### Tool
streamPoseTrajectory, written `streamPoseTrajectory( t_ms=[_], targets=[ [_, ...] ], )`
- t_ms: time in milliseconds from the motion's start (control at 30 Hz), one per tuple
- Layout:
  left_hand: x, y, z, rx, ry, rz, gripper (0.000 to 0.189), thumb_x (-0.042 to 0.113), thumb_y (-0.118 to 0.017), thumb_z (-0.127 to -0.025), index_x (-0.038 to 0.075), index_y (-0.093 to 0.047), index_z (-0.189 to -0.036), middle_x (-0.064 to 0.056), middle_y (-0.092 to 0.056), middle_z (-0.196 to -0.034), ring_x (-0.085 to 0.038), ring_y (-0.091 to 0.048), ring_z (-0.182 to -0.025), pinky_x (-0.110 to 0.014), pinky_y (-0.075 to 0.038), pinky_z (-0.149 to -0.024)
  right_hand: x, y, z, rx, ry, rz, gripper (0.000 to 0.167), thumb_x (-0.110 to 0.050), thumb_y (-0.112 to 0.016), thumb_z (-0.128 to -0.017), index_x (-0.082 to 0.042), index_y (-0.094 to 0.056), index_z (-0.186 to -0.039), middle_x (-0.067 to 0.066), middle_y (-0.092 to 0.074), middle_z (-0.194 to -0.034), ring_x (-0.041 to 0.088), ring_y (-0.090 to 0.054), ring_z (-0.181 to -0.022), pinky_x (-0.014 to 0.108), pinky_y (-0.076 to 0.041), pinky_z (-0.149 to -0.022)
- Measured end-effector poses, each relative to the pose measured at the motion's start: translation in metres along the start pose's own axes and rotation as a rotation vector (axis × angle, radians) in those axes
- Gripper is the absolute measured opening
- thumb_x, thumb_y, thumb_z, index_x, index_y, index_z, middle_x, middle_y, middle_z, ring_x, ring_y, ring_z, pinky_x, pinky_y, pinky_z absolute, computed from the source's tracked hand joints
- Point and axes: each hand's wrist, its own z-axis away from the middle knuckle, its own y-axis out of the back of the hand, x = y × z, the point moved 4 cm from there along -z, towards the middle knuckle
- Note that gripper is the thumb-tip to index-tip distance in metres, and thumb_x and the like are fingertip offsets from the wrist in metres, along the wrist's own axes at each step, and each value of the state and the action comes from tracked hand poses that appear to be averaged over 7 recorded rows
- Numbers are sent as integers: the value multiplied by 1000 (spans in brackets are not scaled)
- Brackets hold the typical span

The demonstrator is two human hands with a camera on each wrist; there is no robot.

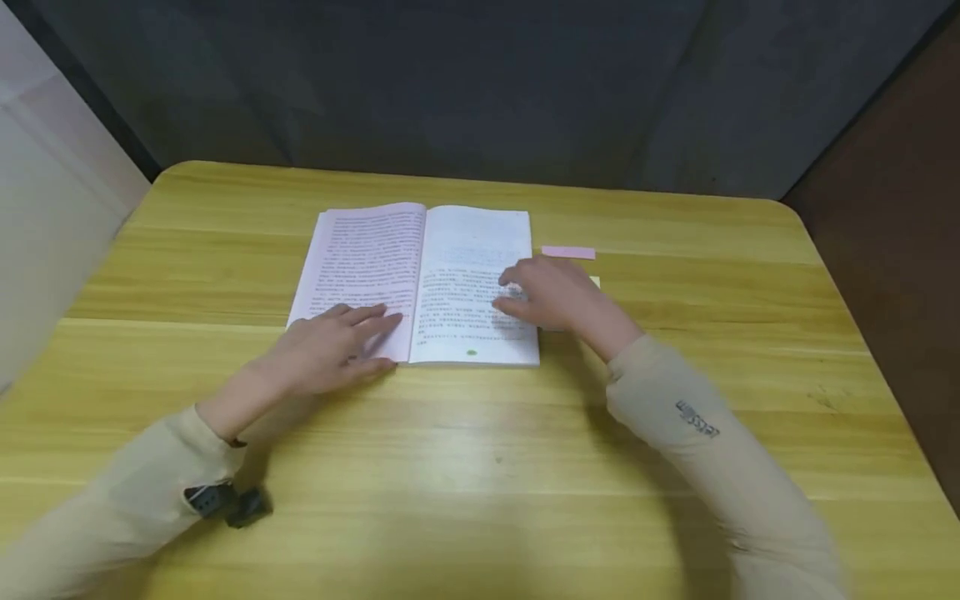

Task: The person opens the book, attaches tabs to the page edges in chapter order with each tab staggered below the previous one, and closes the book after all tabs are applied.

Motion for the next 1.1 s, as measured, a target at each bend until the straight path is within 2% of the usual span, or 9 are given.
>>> streamPoseTrajectory(
  t_ms=[133,267,400,533,667,900,1100],
  targets=[
    [-21,2,3,-8,79,-44,54,43,-50,-86,11,-44,-130,-16,-44,-126,-39,-41,-110,-54,-39,-79,-7,14,-32,-14,-13,-18,38,-34,-55,-85,-7,-60,-113,8,-56,-115,24,-48,-107,40,-35,-89],
    [-34,1,6,-9,114,-93,56,44,-53,-83,9,-47,-127,-15,-48,-118,-34,-45,-101,-48,-44,-70,-14,17,-64,-12,-4,-37,40,-34,-53,-86,-9,-56,-116,5,-53,-118,21,-46,-109,39,-32,-92],
    [-40,1,8,11,125,-107,60,48,-56,-80,8,-49,-124,-15,-49,-113,-33,-46,-95,-46,-45,-64,-22,9,-92,-16,-14,-50,44,-37,-53,-85,-11,-51,-121,4,-48,-124,22,-41,-114,38,-30,-94],
    [-40,0,10,15,131,-113,61,51,-56,-79,8,-50,-122,-14,-50,-112,-33,-48,-93,-47,-46,-60,-33,-6,-112,-81,-22,-30,52,-41,-53,-84,-12,-45,-126,7,-43,-126,23,-38,-115,37,-30,-93],
    [-38,1,12,20,128,-99,61,49,-57,-79,7,-50,-122,-15,-50,-112,-34,-48,-92,-47,-46,-62,-38,-14,-124,-136,-57,-7,63,-48,-53,-82,-12,-37,-132,6,-36,-132,23,-32,-119,38,-28,-95],
    [-36,4,16,13,127,-80,60,47,-59,-79,4,-51,-120,-18,-51,-111,-35,-48,-92,-47,-45,-65,-37,-17,-130,-189,-109,-33,79,-56,-56,-75,-17,-26,-138,1,-19,-143,22,-11,-129,42,-12,-102],
    [-36,4,17,22,120,-85,60,47,-58,-79,4,-52,-120,-17,-51,-111,-34,-48,-93,-47,-46,-65,-36,-18,-132,-189,-113,-11,80,-59,-56,-73,-19,-29,-137,0,-21,-142,23,-12,-128,42,-11,-102]
  ],
)
